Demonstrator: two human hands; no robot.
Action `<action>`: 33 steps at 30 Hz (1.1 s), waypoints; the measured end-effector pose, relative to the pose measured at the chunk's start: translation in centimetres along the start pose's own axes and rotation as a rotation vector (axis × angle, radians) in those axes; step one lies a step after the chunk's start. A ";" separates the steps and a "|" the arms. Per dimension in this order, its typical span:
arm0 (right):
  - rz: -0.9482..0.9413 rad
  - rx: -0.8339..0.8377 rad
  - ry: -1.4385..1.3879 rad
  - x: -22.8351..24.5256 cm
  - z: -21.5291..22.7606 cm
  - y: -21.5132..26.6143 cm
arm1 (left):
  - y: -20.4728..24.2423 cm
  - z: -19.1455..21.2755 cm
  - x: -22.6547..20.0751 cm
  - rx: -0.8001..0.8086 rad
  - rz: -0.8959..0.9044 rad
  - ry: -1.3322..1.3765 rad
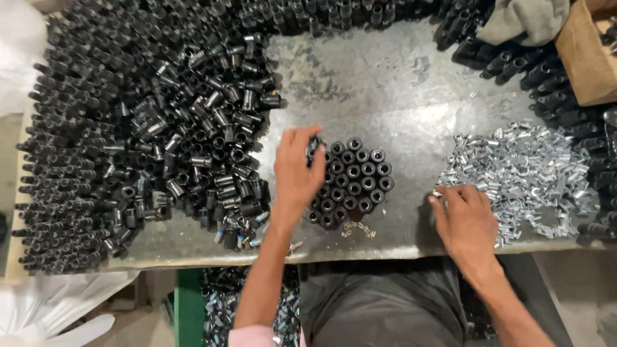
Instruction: The person repeatedly picks up a black cylindrical lock body and a small metal key, inserts the key into the cylinder, and places the assembled unit into a growing stack on the table. The person continues this assembly cycle throughout the clip.
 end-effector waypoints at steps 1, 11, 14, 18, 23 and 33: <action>-0.003 0.015 0.036 -0.8 -0.6 -0.5 | -1.6 -1.6 2.0 0.119 -0.019 0.003; 0.105 0.076 -0.164 -2.5 -2.4 -1.7 | -9.6 -5.0 12.5 0.122 -0.303 -0.792; -0.102 0.084 -0.355 -4.3 -1.7 -2.0 | -10.3 -3.8 12.2 0.088 -0.345 -0.796; -0.292 0.136 -0.804 -5.0 -1.3 -0.4 | -6.3 -1.3 8.8 0.178 0.057 0.016; -0.208 0.135 -0.992 0.8 -0.5 1.2 | 5.2 -1.2 -4.3 0.486 0.092 0.411; -0.095 0.144 -0.790 8.4 2.1 1.1 | 8.8 -1.0 -9.6 0.138 -0.003 0.197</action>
Point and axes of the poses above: each hand's wrist, its own y-axis away from the middle knuckle, its own z-axis out of the back of the hand, x = y × z, the point moved 9 cm from there along -y, towards the middle knuckle
